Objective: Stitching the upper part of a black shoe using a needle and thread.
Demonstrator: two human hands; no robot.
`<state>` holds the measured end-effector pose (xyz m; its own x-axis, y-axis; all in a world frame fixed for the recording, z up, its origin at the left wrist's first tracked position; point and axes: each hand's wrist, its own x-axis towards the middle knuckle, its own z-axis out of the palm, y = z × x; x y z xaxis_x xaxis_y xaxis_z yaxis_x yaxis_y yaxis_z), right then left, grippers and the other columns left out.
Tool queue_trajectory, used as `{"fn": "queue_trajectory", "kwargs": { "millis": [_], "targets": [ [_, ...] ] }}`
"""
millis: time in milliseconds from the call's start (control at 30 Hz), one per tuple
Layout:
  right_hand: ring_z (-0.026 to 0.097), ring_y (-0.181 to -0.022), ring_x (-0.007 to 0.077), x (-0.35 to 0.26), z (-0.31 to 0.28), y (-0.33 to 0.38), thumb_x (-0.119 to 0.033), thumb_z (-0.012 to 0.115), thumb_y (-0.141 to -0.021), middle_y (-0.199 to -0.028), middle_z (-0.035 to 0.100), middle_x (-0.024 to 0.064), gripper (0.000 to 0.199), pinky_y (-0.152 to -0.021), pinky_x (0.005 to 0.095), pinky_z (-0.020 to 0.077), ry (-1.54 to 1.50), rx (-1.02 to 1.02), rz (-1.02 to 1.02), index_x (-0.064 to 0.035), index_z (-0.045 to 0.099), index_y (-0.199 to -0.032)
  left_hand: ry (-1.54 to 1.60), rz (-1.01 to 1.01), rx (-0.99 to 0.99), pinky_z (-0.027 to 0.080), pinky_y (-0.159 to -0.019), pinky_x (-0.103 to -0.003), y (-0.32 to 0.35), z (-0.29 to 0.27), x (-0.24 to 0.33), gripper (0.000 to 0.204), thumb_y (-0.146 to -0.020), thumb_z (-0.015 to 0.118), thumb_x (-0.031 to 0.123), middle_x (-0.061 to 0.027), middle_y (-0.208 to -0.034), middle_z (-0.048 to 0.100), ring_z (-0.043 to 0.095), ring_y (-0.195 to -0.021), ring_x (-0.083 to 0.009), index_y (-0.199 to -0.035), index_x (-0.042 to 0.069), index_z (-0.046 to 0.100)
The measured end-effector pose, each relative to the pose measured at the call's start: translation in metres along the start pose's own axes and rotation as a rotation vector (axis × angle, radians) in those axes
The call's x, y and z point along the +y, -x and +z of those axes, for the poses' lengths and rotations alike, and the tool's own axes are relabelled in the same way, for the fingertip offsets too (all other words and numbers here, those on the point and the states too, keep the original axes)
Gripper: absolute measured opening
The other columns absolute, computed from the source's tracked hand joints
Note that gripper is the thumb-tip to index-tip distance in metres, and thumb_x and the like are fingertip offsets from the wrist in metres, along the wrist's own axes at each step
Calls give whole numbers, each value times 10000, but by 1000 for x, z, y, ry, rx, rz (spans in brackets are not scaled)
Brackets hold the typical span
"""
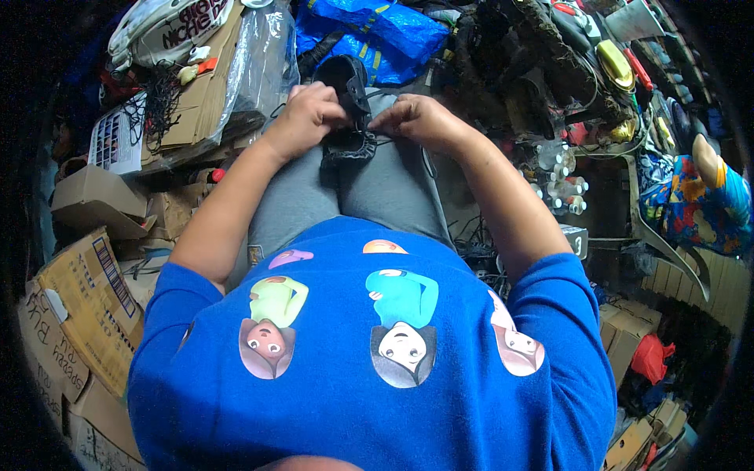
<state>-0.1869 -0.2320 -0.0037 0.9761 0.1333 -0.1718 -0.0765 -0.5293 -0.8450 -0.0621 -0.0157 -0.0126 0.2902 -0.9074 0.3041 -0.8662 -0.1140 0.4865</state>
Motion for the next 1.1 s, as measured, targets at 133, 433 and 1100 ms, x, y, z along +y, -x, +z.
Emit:
{"fn": "queue_trajectory", "kwargs": {
  "millis": [133,433,1100],
  "targets": [
    [556,-855,134,-1,0,1,-46,644,-822,-838,577,16,203,-787,264,453,-59,-35,20,-112,709,-1003,-53,-16,58,335,-817,-361,6,4,2,170,-676,657,62,14,-823,573,529,-888,-196,-802,172,692],
    [591,-890,85,-8,14,14,-42,651,-832,-950,648,9,216,-829,243,472,-407,-3,168,-23,664,-1046,34,-450,-50,272,-875,-396,15,1,38,176,-735,698,271,6,-864,654,536,-932,-170,-879,170,704],
    [477,-816,57,-5,5,23,-102,717,-797,-897,469,-26,104,-704,201,402,-160,131,29,-45,660,-862,-14,-444,-134,363,-829,-408,8,-20,53,100,-773,640,155,-73,-899,602,565,-941,-253,-865,118,650]
  ]
}}
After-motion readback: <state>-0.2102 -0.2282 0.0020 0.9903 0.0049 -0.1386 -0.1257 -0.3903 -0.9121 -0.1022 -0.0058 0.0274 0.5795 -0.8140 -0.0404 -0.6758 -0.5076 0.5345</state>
